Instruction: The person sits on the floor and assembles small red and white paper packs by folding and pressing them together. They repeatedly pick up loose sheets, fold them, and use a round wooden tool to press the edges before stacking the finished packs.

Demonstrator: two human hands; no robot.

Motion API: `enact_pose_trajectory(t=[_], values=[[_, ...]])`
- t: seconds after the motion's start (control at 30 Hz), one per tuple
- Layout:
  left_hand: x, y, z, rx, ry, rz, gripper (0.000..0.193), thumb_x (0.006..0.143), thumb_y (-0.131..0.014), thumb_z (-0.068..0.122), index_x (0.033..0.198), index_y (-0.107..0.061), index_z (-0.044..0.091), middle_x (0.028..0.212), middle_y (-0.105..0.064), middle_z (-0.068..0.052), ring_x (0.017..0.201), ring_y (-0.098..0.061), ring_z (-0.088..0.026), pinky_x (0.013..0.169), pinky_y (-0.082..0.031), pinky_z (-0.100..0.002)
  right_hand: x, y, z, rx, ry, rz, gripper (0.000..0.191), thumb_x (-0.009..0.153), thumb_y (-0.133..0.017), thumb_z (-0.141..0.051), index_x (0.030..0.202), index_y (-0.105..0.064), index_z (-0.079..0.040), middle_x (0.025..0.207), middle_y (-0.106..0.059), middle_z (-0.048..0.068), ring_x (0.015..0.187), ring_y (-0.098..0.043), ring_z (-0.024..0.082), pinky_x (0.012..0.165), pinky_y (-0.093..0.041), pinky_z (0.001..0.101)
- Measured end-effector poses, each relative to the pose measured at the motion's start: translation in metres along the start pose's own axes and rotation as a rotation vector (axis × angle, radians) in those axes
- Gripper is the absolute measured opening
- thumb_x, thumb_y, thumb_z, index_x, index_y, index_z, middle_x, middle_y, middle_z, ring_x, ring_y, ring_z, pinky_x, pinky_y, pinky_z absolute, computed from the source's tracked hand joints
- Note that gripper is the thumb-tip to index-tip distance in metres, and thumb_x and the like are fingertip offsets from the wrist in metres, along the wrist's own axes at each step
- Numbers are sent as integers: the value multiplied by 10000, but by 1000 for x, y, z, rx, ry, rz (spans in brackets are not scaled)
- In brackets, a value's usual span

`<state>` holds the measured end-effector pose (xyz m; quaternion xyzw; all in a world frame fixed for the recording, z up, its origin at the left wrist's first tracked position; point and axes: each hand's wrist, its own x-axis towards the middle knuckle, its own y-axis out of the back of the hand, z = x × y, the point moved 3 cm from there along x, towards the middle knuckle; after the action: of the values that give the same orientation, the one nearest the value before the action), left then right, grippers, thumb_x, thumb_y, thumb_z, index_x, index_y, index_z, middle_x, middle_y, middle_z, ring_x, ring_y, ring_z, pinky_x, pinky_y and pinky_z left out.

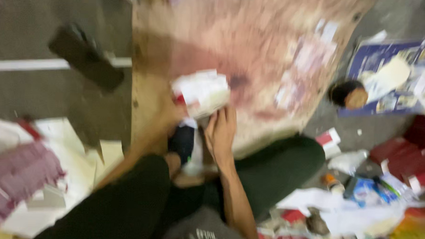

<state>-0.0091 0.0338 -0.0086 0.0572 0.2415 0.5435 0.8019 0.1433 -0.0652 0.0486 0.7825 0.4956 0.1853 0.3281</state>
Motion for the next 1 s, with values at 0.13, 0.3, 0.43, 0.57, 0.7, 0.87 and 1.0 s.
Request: enact_pose_trajectory(t=[0.13,0.3,0.43,0.57,0.7,0.87,1.0], values=[[0,16,-9,-197,316,72,515,836,-832,173,1253,-625,-47,1172,-727,-167,1059,-701,-239,957,-553,-380,3,7,-10,97,48,-14,437,914,-736,-66,1299,-601,91,1158,-648,240,1063,-565,407,931,-487,482],[-1,38,-4,-193,208,153,565,865,-832,158,1330,-594,-57,1228,-709,-162,1107,-667,-219,952,-525,-331,10,10,-9,56,54,27,357,893,-704,24,1244,-649,-12,1110,-693,142,1013,-636,373,913,-537,439],[-5,49,-4,-117,258,110,539,864,-826,147,1333,-619,-19,1189,-735,-135,1056,-692,-189,908,-549,-309,10,5,0,-35,148,12,386,886,-668,65,1263,-641,-17,1166,-643,199,1053,-629,385,931,-531,440],[-12,54,-7,-177,454,-14,564,820,-802,161,1340,-607,59,1123,-717,-73,953,-666,-142,771,-560,-299,10,1,6,-27,100,-80,455,894,-626,83,1337,-583,-12,1129,-628,188,1041,-613,387,928,-521,448],[-14,60,-6,-22,430,-106,524,881,-819,169,1324,-638,-46,1046,-710,-145,909,-619,-210,783,-500,-329,7,-5,8,-39,57,-115,570,913,-606,88,1469,-518,-4,1075,-589,198,980,-590,382,889,-508,460],[-18,36,-10,-964,653,-121,481,795,-817,138,1227,-638,21,1156,-711,-56,1055,-706,-157,911,-600,-292,1,-9,20,49,111,-87,581,866,-621,53,1437,-517,24,1220,-609,219,1097,-576,369,974,-483,479],[-20,12,11,-121,123,-5,424,866,-803,112,1241,-649,-12,1144,-700,-189,1022,-687,-349,864,-555,-411,-10,-3,39,511,-396,-6,383,1035,-584,-119,1387,-609,30,1160,-645,193,980,-570,222,838,-471,369]])
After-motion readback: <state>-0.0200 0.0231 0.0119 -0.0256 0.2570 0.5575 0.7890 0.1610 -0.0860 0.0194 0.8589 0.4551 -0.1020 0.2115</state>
